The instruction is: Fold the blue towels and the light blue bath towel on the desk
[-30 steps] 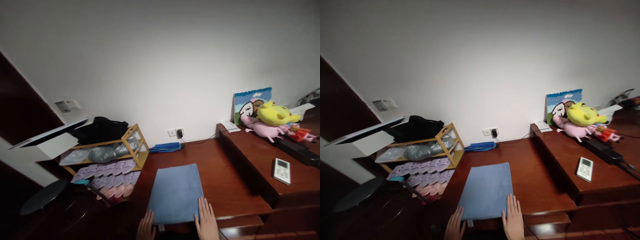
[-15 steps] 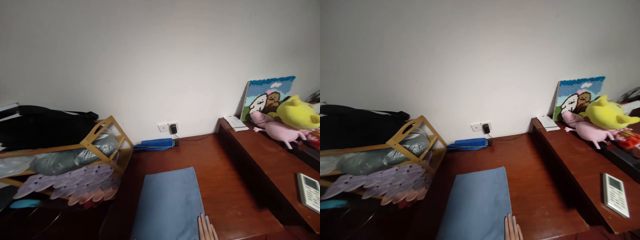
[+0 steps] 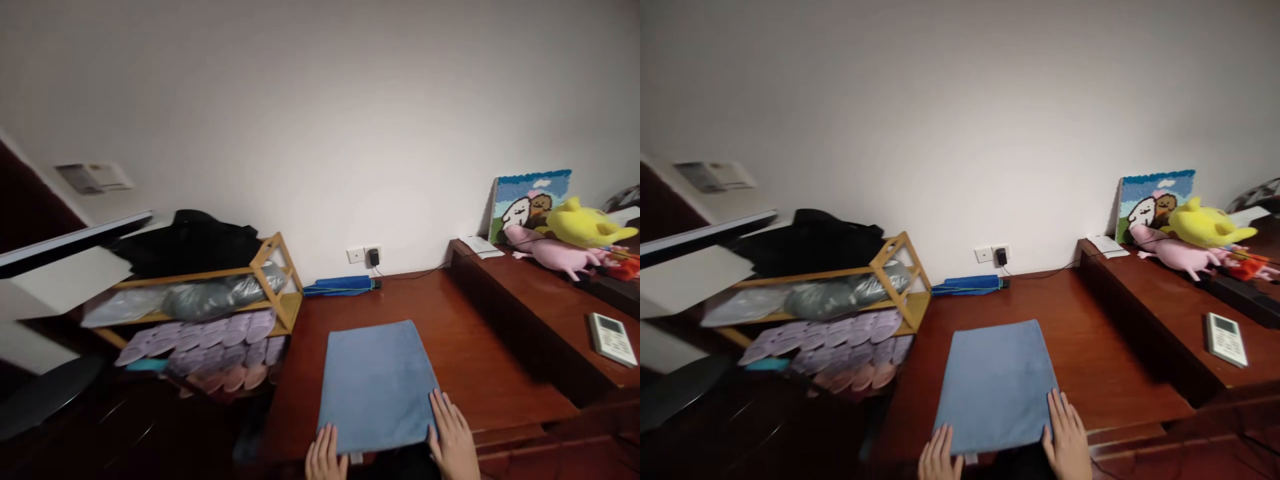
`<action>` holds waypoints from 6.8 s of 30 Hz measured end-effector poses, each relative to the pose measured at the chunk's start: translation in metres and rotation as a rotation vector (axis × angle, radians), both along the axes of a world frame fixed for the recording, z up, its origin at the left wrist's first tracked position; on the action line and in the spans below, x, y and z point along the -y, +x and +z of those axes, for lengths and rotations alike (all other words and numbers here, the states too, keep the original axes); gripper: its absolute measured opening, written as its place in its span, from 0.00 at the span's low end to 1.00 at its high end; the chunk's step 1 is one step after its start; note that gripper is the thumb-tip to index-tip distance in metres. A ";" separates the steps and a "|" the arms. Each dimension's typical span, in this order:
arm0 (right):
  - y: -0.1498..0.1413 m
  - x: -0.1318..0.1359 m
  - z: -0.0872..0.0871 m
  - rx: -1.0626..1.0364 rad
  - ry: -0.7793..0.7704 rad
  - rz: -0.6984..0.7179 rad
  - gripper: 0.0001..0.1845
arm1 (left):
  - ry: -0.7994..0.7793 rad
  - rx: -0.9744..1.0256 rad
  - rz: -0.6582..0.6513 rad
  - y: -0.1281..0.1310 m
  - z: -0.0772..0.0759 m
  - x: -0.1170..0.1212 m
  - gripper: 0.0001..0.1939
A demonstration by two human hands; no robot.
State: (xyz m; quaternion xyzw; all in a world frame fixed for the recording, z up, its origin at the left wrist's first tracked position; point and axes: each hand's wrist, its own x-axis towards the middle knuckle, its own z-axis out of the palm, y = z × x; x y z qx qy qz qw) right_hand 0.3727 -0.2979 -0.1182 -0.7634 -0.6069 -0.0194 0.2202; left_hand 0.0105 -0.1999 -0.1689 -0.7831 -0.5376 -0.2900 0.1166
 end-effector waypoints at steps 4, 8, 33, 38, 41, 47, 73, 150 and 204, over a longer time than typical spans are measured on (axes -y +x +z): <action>-0.003 0.004 0.018 0.079 0.136 0.007 0.33 | 0.059 -0.032 -0.057 0.014 0.046 0.017 0.37; 0.001 0.009 0.033 0.063 0.103 0.050 0.32 | 0.046 -0.064 -0.156 0.007 0.085 0.029 0.35; 0.059 0.022 0.216 -0.350 0.399 0.233 0.18 | -0.169 0.500 -0.468 -0.008 0.295 -0.024 0.13; 0.070 0.008 0.317 -0.411 0.509 0.234 0.17 | -0.298 0.774 -0.466 -0.002 0.396 -0.046 0.16; 0.073 -0.006 0.352 -0.498 0.511 0.154 0.20 | -0.337 0.901 -0.486 0.004 0.429 -0.065 0.19; 0.092 -0.088 0.317 -0.625 0.375 0.044 0.30 | -0.423 0.780 -0.421 0.037 0.378 -0.150 0.17; 0.062 -0.218 0.102 0.001 -0.042 -0.095 0.29 | -0.236 0.061 -0.242 0.132 0.186 -0.215 0.18; 0.053 -0.146 0.076 0.017 -0.361 -0.068 0.37 | -0.467 -0.061 -0.043 0.117 0.170 -0.208 0.34; 0.013 -0.084 0.081 0.097 -0.350 -0.115 0.37 | -0.469 -0.138 -0.264 0.159 0.138 -0.056 0.35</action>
